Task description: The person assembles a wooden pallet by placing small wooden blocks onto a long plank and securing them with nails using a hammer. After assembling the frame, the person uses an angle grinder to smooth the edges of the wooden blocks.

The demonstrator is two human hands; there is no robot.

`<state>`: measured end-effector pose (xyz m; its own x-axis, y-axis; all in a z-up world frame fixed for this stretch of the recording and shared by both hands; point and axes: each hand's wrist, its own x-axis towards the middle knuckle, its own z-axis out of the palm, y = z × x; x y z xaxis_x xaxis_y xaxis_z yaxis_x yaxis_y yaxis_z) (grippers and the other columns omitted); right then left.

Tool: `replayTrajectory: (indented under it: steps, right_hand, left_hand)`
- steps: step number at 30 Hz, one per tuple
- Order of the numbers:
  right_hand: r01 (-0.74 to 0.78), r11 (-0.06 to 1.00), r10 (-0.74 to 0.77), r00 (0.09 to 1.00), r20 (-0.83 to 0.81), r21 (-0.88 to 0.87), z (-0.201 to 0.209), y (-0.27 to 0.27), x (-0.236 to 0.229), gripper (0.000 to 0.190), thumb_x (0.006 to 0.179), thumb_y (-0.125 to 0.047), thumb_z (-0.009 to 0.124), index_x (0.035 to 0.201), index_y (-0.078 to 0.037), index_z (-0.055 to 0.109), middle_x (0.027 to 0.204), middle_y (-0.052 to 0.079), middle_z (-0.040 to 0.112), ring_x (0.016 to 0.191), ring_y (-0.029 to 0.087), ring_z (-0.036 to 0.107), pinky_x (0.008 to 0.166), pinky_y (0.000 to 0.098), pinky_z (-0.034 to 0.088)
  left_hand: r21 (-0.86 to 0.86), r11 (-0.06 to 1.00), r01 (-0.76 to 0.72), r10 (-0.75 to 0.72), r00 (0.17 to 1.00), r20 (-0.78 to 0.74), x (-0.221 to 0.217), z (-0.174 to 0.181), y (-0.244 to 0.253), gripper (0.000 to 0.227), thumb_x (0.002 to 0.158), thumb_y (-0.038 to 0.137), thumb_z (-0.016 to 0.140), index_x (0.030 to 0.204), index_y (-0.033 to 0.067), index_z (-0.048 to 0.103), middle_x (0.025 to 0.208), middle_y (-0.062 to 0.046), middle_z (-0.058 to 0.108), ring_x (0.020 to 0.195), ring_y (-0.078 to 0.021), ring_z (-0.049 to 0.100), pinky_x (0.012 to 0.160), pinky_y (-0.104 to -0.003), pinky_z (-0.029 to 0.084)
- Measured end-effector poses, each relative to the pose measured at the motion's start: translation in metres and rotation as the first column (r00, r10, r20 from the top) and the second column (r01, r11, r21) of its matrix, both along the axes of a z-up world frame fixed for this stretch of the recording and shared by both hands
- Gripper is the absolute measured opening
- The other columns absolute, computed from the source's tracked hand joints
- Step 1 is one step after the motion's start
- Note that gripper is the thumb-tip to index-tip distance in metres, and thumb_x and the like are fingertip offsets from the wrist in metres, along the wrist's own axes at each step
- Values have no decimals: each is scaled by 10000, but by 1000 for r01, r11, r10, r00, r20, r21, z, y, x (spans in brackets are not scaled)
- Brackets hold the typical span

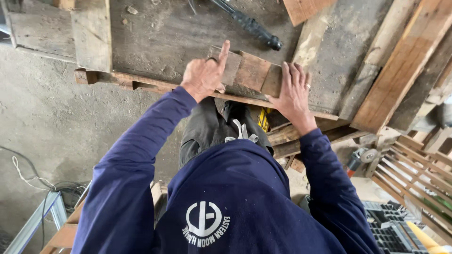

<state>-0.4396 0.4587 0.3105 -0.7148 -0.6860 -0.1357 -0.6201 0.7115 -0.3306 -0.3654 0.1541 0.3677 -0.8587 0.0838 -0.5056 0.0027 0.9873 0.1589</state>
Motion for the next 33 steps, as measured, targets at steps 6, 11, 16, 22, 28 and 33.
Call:
replayTrajectory:
  steps: [6,11,16,22,28,33]
  right_hand:
    - [-12,976,-15,992,-122,-219,-9,-10,1,1004,695,-278,932,1501,11,409,1432,230,448,1382,443,389,1175,585,338]
    - [-9,951,-20,996,-92,-308,-5,-8,0,974,732,-249,950,1505,8,416,1438,221,454,1392,434,394,1195,544,350]
    - [-6,949,-20,997,-79,-315,-3,-9,-4,1056,612,-220,960,1490,-19,409,1410,232,449,1356,449,392,1164,556,352]
    - [-19,945,-4,997,-71,-326,-5,-6,-3,1065,617,-209,956,1495,-23,382,1416,226,427,1348,438,380,1164,546,356]
    - [-29,953,14,999,-51,-302,-7,-2,1,1081,626,-221,969,1508,-31,374,1425,229,412,1354,442,366,1173,545,353]
    - [4,968,-13,999,-33,-250,-12,-5,0,1098,596,-228,964,1494,-40,360,1405,242,402,1341,466,340,1145,559,345]
  left_hand:
    - [-14,978,209,-209,971,-114,-30,-20,42,1249,797,619,757,1577,-67,63,557,2,442,420,-97,411,359,-261,424]
    - [-7,977,215,-215,974,-66,-39,-33,61,1276,772,673,776,1578,-63,115,623,-44,471,444,-106,423,373,-269,433]
    - [24,984,-174,176,977,-125,-26,-10,-21,1261,783,760,792,1643,100,147,592,6,385,469,-105,359,409,-288,398]
    - [-8,985,-172,172,979,109,10,-26,-35,1440,632,672,868,1655,128,12,595,8,409,467,-131,398,494,-321,491]
    - [163,962,-220,246,956,-161,25,-64,-37,1307,689,435,957,1652,168,115,641,-32,560,488,-170,538,627,-376,575]
    - [229,929,-291,318,944,-89,30,-66,-47,1145,725,328,923,1600,170,202,630,0,524,486,-169,531,553,-354,574]
